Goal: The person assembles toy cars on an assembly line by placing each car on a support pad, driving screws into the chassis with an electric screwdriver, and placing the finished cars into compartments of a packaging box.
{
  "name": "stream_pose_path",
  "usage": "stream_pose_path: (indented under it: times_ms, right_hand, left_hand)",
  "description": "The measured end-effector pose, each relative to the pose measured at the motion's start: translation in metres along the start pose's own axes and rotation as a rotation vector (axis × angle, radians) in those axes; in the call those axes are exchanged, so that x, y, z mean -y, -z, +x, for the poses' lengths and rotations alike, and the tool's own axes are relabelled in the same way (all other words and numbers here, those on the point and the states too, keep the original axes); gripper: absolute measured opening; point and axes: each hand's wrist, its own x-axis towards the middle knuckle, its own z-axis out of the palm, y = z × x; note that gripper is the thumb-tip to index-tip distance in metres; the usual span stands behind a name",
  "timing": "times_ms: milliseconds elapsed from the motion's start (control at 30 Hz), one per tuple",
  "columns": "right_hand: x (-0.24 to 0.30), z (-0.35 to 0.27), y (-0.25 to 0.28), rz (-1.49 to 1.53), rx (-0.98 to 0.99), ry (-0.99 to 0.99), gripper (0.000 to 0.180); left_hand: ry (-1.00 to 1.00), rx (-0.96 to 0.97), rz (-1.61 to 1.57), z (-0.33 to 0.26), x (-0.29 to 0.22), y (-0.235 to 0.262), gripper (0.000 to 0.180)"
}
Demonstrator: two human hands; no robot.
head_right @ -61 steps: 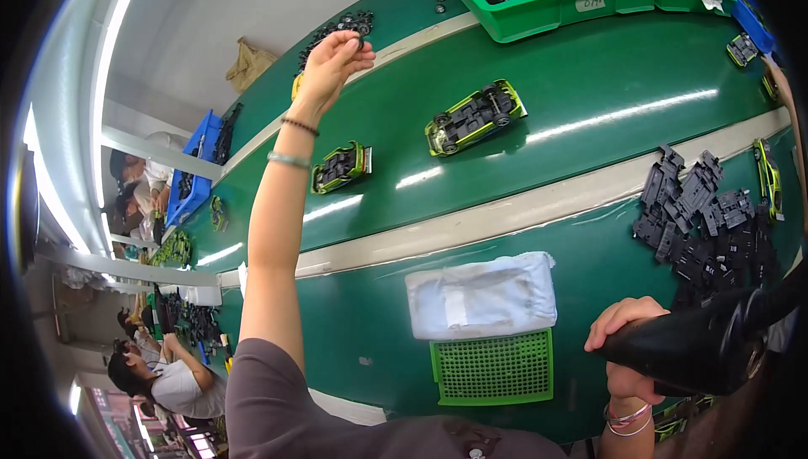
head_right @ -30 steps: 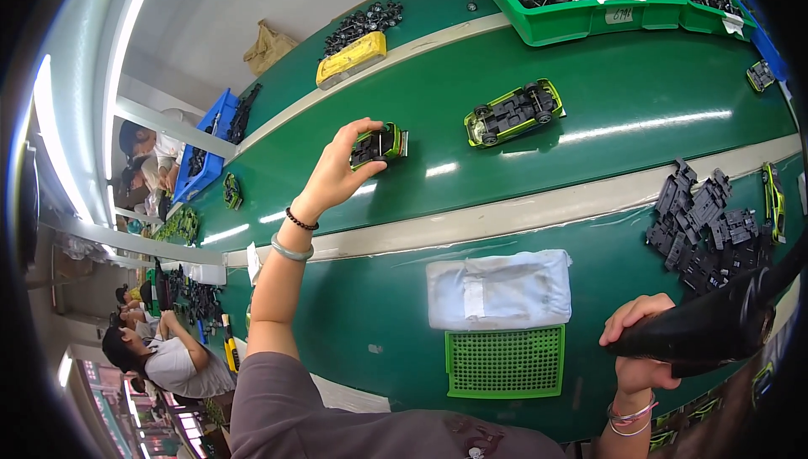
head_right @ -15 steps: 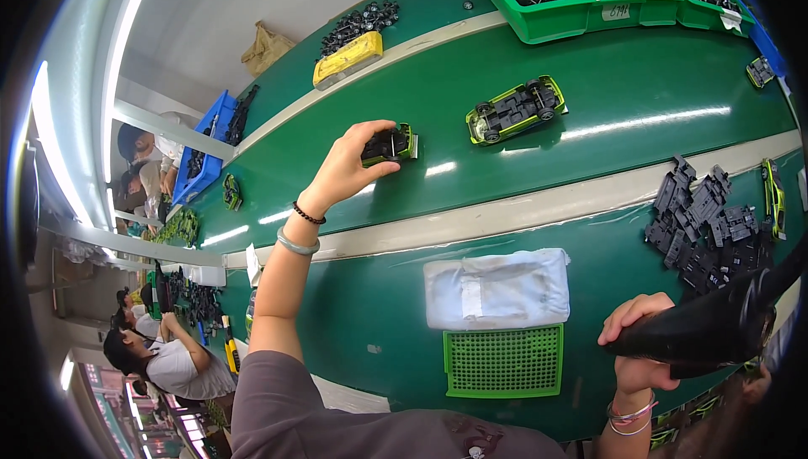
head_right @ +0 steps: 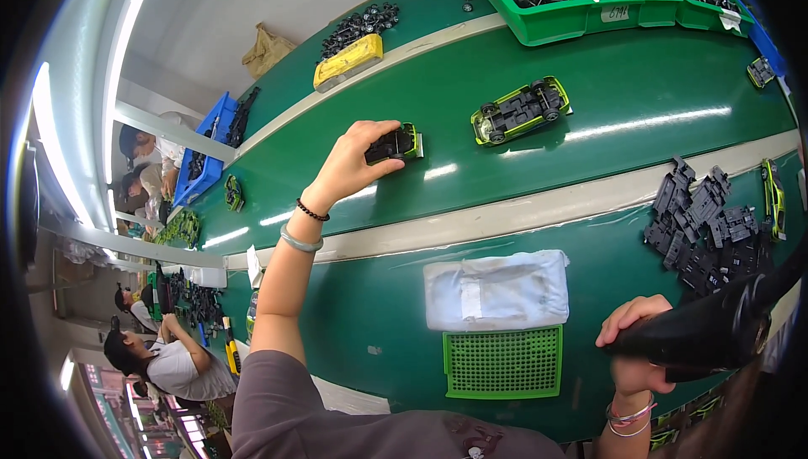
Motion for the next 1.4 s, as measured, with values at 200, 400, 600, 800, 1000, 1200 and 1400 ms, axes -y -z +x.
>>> stream_pose_path:
  times_ms: [200, 400, 600, 800, 1000, 1200, 1400]
  right_hand:
    - [0.001, -0.001, 0.002, 0.021, -0.01, -0.04, 0.093]
    - [0.0, -0.001, 0.001, 0.013, -0.007, -0.038, 0.094]
    - [0.001, 0.0, 0.0, 0.016, -0.006, -0.034, 0.093]
    - [0.001, 0.002, -0.005, -0.047, 0.018, 0.046, 0.086]
    - [0.0, 0.001, 0.0, -0.053, 0.042, 0.044, 0.086]
    - [0.005, 0.003, 0.002, 0.025, -0.005, 0.0, 0.089]
    - [0.004, 0.004, 0.007, 0.123, -0.037, -0.033, 0.093]
  left_hand:
    - [-0.048, 0.012, 0.007, 0.003, 0.001, 0.0, 0.054]
    - [-0.061, -0.033, 0.033, 0.002, -0.001, -0.004, 0.053]
    - [-0.04, -0.012, -0.028, 0.006, 0.0, -0.004, 0.052]
    - [-0.144, -0.113, 0.086, 0.027, -0.004, 0.005, 0.053]
    - [-0.195, -0.047, 0.115, 0.153, 0.028, -0.016, 0.047]
    - [0.04, -0.069, 0.143, 0.287, 0.069, -0.069, 0.057]
    - [0.119, -0.079, 0.304, 0.314, 0.073, -0.095, 0.039]
